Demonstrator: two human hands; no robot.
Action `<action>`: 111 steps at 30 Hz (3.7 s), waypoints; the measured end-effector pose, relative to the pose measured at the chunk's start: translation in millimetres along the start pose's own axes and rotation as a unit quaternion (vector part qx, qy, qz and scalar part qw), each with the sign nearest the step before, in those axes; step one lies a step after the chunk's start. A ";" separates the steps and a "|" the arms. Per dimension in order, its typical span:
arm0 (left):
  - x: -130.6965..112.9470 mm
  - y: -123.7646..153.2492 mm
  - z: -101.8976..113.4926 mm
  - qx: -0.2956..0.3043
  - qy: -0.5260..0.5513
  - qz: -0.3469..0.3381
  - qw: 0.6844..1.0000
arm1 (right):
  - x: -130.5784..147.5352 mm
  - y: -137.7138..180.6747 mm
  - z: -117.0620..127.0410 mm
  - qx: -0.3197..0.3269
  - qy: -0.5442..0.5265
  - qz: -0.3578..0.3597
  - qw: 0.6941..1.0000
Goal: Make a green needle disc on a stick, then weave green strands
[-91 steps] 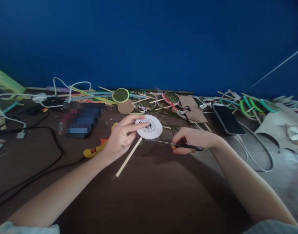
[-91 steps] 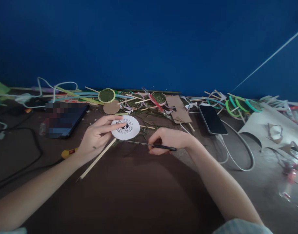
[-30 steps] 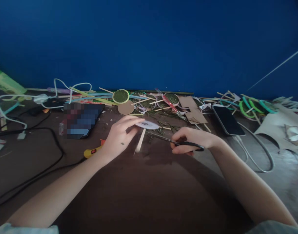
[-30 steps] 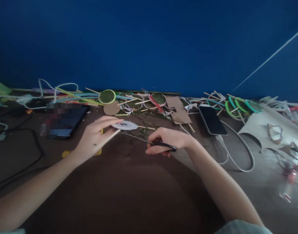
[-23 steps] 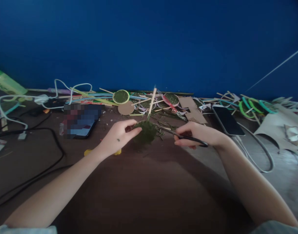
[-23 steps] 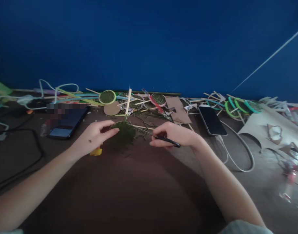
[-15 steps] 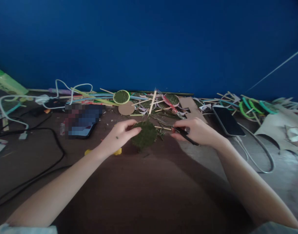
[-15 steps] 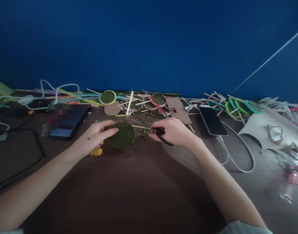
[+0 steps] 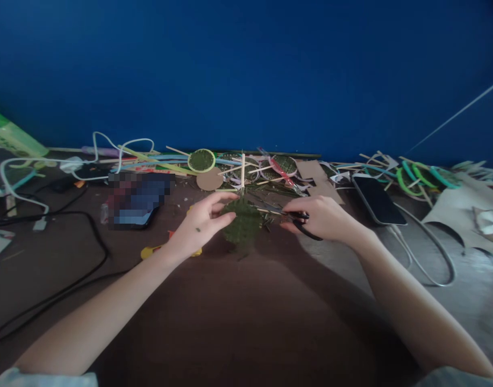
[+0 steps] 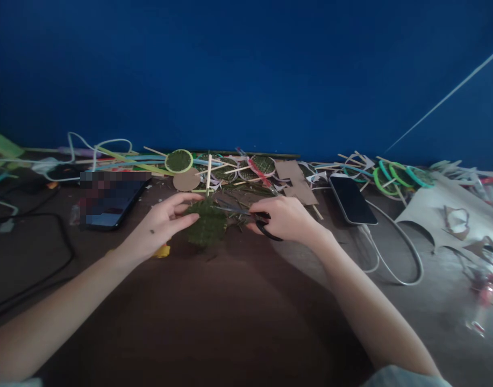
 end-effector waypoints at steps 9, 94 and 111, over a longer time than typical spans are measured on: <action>-1.3 -0.7 -4.2 0.012 0.004 -0.041 0.999 | -0.2 1.3 -2.9 0.023 0.009 0.016 1.000; 15.3 -2.3 -9.4 0.014 0.051 0.058 0.997 | 1.1 0.7 -10.8 -0.015 0.016 0.058 0.998; 14.4 -5.8 4.6 -0.053 0.090 0.061 0.993 | -14.8 1.0 -15.4 0.106 -0.341 -0.114 0.927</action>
Point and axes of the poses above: each hand's wrist, its own y-axis away from the middle knuckle, its own z-axis out of the back of the hand, x = y × z, the point moved 5 cm from there along -y, towards the middle knuckle, and after that the axes turned 8 degrees about -x, right-handed, at the moved point
